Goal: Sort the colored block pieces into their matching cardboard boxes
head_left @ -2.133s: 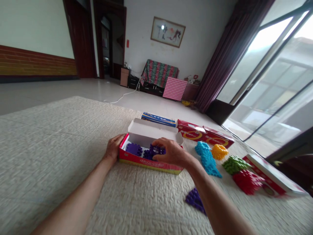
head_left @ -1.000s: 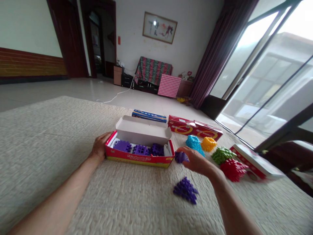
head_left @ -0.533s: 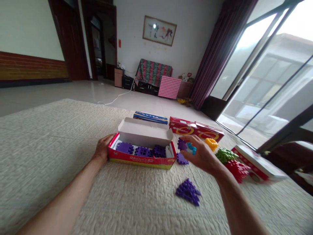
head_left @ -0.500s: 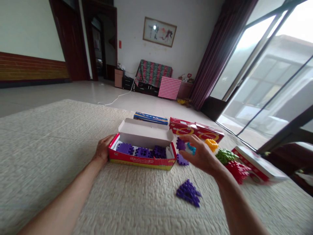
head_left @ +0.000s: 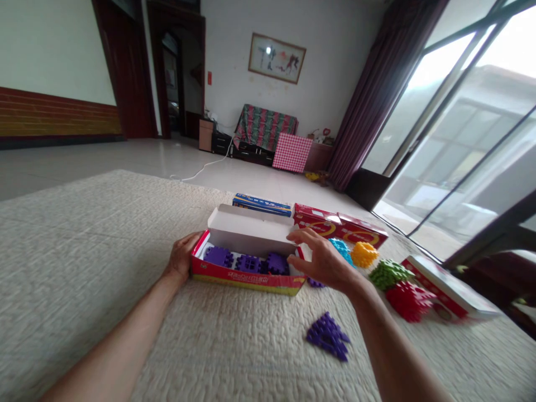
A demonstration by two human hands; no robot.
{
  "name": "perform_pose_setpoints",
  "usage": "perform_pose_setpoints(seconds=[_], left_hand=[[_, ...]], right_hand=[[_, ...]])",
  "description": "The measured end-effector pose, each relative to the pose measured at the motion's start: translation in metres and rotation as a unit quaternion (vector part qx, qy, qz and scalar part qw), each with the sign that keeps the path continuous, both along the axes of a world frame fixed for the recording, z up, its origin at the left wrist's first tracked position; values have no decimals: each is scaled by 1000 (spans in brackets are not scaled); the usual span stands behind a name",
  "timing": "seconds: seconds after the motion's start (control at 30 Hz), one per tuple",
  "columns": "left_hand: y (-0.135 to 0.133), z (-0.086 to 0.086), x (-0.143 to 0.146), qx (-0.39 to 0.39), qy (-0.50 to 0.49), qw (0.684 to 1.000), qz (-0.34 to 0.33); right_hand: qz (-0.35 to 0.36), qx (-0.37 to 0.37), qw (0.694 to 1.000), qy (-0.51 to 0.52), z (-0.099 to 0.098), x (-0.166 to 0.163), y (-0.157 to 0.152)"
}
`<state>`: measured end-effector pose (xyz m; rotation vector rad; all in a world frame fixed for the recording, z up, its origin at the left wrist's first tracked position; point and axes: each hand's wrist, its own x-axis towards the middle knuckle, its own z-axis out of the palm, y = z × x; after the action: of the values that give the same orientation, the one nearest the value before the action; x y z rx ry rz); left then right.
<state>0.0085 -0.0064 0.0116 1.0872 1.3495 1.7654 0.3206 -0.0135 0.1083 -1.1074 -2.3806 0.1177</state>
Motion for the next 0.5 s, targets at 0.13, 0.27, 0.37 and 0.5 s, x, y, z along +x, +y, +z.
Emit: perform_pose_setpoints(seconds=[0.13,0.27,0.37,0.5], left_hand=[[3,-5,-3,-3,-12,1000,-4],[6,-9,-5,-3,-22,1000,-9],[6,-10,-4,-9,-26,1000,-3],[5,-9,-3,-6,-18,1000,10]], right_hand=[[-59,29,997,31,-4,35,-1],[-90,-40,995,11,-29,68,1],[-77,-99,991,-45,-50,79,4],[-80,-110,987,-84,-65,83,8]])
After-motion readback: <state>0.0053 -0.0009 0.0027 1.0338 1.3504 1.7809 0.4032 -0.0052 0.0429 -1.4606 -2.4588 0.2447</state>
